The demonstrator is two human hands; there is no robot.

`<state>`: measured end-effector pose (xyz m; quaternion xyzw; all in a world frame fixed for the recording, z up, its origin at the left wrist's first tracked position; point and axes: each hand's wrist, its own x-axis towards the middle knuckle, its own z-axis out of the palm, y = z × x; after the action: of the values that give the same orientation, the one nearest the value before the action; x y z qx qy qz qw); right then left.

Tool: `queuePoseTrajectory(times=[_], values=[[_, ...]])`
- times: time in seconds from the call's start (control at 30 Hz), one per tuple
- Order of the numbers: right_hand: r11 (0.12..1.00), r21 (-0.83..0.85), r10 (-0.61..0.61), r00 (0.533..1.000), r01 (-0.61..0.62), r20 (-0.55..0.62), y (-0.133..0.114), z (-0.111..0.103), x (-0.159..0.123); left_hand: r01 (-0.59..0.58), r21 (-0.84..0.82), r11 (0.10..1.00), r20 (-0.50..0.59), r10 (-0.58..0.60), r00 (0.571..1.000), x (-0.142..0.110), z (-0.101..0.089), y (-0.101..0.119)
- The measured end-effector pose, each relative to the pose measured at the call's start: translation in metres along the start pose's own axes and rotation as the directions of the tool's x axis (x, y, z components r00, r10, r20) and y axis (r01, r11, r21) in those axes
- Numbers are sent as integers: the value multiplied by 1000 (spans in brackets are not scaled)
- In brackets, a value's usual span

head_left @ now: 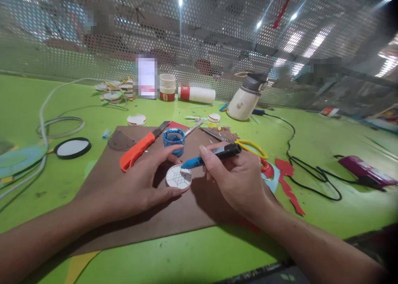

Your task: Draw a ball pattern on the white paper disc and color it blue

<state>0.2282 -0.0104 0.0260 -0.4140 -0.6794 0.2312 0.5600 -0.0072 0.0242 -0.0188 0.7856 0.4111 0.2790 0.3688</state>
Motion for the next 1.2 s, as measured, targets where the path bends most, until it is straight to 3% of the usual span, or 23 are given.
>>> queuePoseTrajectory(times=[0.17,0.63,1.2], values=[[998,55,15,1000,-15,12,-2,1,1,19,2,1000,-9,-19,1000,-2,-2,1],[998,9,65,989,-67,132,0,0,-3,-13,-127,992,24,16,1000,-2,3,-4],[985,19,167,972,-172,166,-1,-2,-2,-14,-118,993,14,16,1000,-1,3,-4]])
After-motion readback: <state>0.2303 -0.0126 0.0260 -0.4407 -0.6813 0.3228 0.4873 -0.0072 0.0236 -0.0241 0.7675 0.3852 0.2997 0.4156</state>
